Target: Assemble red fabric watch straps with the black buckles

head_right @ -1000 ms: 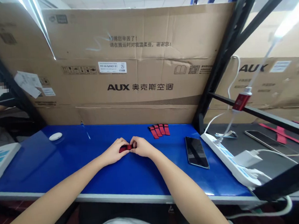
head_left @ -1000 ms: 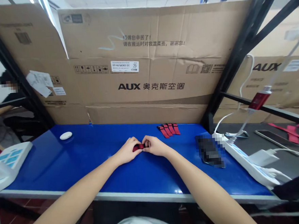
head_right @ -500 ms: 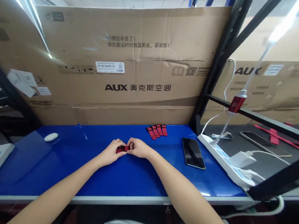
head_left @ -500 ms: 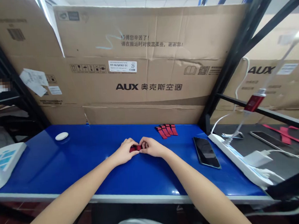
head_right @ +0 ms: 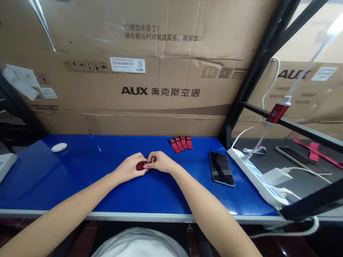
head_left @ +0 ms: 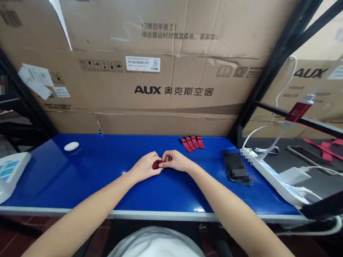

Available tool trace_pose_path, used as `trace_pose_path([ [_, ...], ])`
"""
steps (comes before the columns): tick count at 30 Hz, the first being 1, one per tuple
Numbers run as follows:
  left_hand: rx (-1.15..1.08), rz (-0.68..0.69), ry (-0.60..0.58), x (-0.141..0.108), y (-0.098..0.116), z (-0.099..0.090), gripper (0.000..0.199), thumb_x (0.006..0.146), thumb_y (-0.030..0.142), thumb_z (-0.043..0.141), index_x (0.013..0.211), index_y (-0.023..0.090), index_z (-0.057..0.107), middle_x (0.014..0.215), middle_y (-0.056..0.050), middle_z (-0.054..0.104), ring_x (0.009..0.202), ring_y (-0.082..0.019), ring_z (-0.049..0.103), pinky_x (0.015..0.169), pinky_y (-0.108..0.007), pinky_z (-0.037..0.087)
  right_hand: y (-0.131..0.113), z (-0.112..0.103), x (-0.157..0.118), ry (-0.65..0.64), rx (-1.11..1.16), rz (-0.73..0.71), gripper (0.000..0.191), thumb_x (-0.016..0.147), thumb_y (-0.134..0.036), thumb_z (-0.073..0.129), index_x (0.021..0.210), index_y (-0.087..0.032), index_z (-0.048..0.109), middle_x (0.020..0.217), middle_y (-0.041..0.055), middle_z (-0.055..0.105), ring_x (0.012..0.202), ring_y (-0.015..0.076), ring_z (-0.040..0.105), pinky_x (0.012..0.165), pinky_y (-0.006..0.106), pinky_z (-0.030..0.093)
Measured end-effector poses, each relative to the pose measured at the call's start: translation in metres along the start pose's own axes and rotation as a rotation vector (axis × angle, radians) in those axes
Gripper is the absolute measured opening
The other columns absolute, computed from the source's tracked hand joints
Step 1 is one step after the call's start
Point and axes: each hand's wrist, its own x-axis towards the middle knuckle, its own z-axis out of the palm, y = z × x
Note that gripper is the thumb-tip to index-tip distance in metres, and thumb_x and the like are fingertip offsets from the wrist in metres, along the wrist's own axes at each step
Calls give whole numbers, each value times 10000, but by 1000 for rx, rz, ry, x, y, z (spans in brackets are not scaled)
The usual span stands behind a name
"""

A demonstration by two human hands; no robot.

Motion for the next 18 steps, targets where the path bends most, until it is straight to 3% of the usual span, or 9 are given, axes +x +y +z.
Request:
trace_pose_path([
  [4, 7, 20, 1, -2, 4, -4, 242, 800, 258, 632, 1037, 222, 660, 948, -45, 634, 861, -199, 616, 755, -298, 488, -4, -3, -2, -43, 75, 27, 367, 623, -449, 785, 663, -180, 539, 564, -60, 497, 537, 92, 414, 518, 222, 295],
  [9, -79, 73, 83, -1, 4, -8, 242, 818, 275, 627, 1054, 223, 640, 996, -54, 657, 894, -198, 632, 817, -315, 495, -4, -9, -5, -36, 303, -23, 347, 656, -415, 761, 652, -186, 501, 664, -48, 520, 650, 115, 496, 652, 246, 389],
  [13, -47, 93, 91, 0, 0, -10, 212, 827, 272, 619, 1029, 212, 637, 983, -60, 660, 898, -200, 633, 826, -322, 498, -4, -8, -3, 48, 154, -127, 261, 692, -409, 750, 682, -187, 612, 894, 14, 573, 856, 161, 553, 812, 298, 423],
  [18, -32, 99, 98, 0, -4, -10, 206, 813, 268, 637, 1009, 206, 640, 979, -60, 660, 897, -200, 636, 823, -318, 503, -7, -9, -3, 86, 82, -173, 255, 755, -354, 691, 607, -185, 570, 987, 41, 564, 986, 189, 532, 913, 346, 397],
])
